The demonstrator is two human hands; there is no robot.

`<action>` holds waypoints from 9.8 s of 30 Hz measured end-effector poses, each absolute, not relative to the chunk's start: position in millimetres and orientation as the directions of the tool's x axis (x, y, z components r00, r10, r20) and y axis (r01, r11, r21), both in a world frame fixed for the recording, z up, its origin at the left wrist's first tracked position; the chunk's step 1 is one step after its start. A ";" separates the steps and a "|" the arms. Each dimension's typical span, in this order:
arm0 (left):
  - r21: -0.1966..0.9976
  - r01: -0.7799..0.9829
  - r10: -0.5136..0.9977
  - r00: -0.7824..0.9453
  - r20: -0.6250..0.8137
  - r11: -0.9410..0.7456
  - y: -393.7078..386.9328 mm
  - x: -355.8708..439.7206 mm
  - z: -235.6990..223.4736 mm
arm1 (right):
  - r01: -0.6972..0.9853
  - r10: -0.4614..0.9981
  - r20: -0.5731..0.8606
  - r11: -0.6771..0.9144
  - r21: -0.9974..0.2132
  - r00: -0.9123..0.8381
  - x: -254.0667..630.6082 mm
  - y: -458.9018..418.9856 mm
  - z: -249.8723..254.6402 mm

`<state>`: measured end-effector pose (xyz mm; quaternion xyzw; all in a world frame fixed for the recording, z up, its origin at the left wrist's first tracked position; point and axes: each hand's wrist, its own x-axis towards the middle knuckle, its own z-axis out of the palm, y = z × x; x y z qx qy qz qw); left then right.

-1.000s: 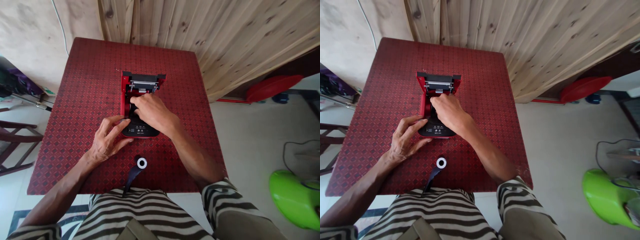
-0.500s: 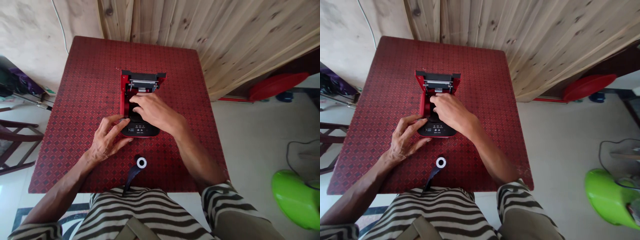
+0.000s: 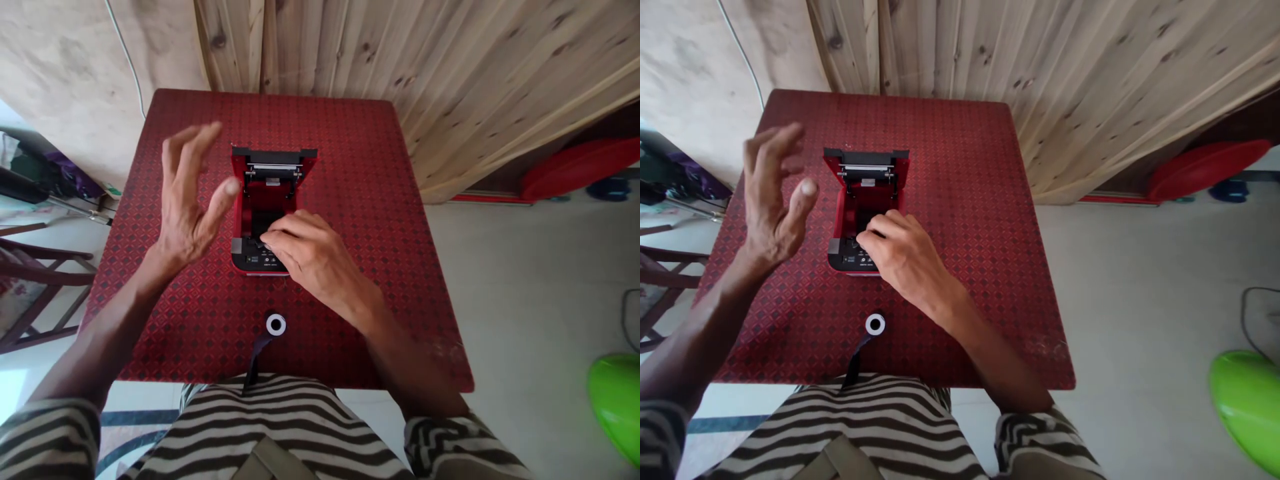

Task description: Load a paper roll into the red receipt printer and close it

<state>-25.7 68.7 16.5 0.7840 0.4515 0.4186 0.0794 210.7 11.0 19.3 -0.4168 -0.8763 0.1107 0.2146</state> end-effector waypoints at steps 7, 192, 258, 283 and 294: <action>0.569 0.538 0.782 0.381 0.494 -0.622 88.0 -13.2 16.0 | 0.685 0.627 0.562 0.715 -0.138 -0.540 202.1 -5.6 5.9; 0.454 0.583 0.700 0.308 0.644 -0.674 -14.0 -31.3 -65.5 | 0.778 0.792 0.024 0.605 -0.172 -0.610 182.9 92.6 -4.5; 0.299 0.596 0.635 0.498 0.591 -0.745 0.6 -26.8 -29.4 | 0.293 0.937 0.270 0.200 -0.935 0.223 227.6 -31.0 -66.3; 0.301 0.658 0.642 0.367 0.673 -0.691 -14.3 -37.0 -49.9 | 0.409 0.952 0.264 0.182 -0.894 0.153 215.7 -28.3 -85.6; 0.440 0.611 0.705 0.294 0.646 -0.658 -10.7 -34.6 -52.3 | 0.410 0.960 0.236 0.157 -0.899 0.150 216.8 -28.4 -85.0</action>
